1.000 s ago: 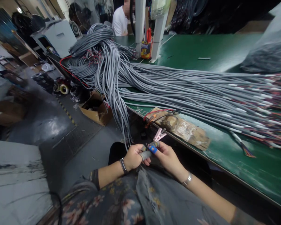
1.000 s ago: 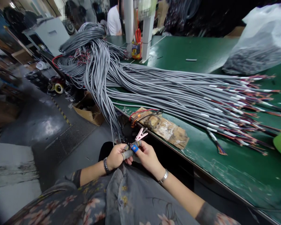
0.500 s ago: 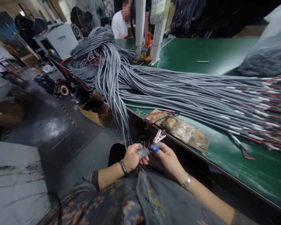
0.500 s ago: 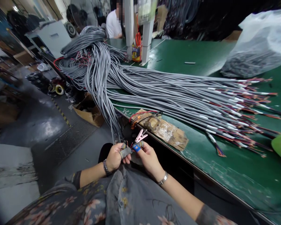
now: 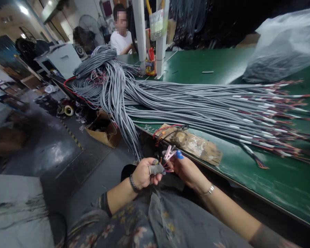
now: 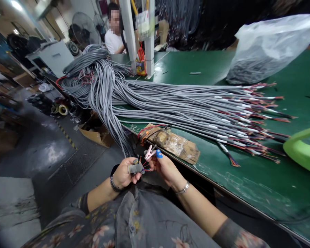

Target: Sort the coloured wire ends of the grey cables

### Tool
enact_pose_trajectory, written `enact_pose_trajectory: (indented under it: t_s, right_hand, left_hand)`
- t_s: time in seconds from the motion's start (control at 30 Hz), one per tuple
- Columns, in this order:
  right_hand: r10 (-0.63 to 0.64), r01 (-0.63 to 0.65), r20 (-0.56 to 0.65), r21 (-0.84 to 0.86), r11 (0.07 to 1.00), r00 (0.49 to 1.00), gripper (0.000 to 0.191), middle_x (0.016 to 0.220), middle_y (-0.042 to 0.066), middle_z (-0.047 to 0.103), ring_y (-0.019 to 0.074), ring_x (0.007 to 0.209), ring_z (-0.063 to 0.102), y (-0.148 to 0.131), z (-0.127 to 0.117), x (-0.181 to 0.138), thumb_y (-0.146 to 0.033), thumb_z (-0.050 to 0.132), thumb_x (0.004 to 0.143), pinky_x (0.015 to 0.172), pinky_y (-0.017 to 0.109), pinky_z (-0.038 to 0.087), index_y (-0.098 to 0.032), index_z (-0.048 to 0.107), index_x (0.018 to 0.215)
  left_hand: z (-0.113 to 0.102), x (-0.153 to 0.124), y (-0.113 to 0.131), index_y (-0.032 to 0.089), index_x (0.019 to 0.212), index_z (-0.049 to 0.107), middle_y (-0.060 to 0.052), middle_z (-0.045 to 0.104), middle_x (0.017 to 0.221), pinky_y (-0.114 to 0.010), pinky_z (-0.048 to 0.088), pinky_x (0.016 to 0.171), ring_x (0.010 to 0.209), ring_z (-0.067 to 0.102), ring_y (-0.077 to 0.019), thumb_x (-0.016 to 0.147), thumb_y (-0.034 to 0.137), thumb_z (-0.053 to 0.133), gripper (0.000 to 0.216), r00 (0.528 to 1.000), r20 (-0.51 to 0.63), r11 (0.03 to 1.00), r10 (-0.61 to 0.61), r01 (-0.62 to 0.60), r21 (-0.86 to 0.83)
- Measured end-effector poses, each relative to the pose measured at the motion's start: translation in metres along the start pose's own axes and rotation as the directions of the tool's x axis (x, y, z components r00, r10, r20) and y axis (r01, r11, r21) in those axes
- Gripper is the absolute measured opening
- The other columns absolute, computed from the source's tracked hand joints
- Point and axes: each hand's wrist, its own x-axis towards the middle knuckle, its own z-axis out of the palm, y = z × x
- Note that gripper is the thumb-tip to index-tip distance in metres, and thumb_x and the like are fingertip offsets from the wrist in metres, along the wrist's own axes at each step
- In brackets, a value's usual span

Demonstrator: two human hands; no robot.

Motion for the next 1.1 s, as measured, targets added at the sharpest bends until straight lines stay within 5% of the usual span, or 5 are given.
enact_pose_trajectory:
  t_s: [0.17, 0.43, 0.93, 1.1]
  right_hand:
    - [-0.223, 0.173, -0.153, -0.285, 0.943, 0.963, 0.053, 0.053, -0.001, 0.052, 0.0131, 0.05, 0.041, -0.003, 0.006, 0.0, -0.072, 0.055, 0.069, 0.052, 0.028, 0.037, -0.02, 0.06, 0.06]
    - [0.016, 0.001, -0.092, 0.178, 0.984, 0.996, 0.05, 0.057, -0.001, 0.057, 0.0113, 0.051, 0.047, -0.004, 0.014, 0.007, -0.068, 0.069, 0.057, 0.051, 0.026, 0.041, -0.019, 0.062, 0.062]
    - [0.123, -0.106, -0.027, 0.348, 0.932, 0.992, 0.044, 0.064, 0.001, 0.062, 0.0115, 0.054, 0.053, -0.004, 0.013, 0.006, -0.063, 0.066, 0.066, 0.052, 0.024, 0.045, -0.02, 0.066, 0.071]
    - [0.053, -0.037, -0.051, 0.275, 0.961, 0.997, 0.037, 0.062, -0.001, 0.059, 0.011, 0.053, 0.048, -0.006, 0.013, 0.001, -0.055, 0.073, 0.064, 0.052, 0.024, 0.044, -0.019, 0.066, 0.072]
  left_hand:
    - [0.005, 0.009, 0.002, 0.013, 0.057, 0.053, 0.0, 0.054, 0.041, -0.016, 0.024, 0.026, 0.026, 0.04, -0.0063, 0.047, 0.046, 0.078, 0.042, 1.0, 0.024, 1.0, -0.017, 0.017, 0.007]
    - [0.007, 0.01, 0.001, 0.014, 0.057, 0.052, 0.001, 0.054, 0.04, -0.016, 0.023, 0.026, 0.025, 0.04, -0.006, 0.046, 0.044, 0.078, 0.041, 0.999, -0.004, 0.998, -0.051, 0.051, 0.025]
    - [0.006, -0.007, -0.002, 0.015, 0.052, 0.051, 0.001, 0.053, 0.039, -0.016, 0.024, 0.027, 0.026, 0.039, -0.0056, 0.051, 0.045, 0.075, 0.039, 0.999, -0.041, 0.994, -0.014, 0.018, 0.109]
    - [0.001, -0.008, -0.003, 0.014, 0.054, 0.052, 0.001, 0.052, 0.039, -0.017, 0.021, 0.026, 0.025, 0.037, -0.005, 0.052, 0.048, 0.075, 0.041, 0.999, -0.037, 0.993, 0.031, -0.027, 0.113]
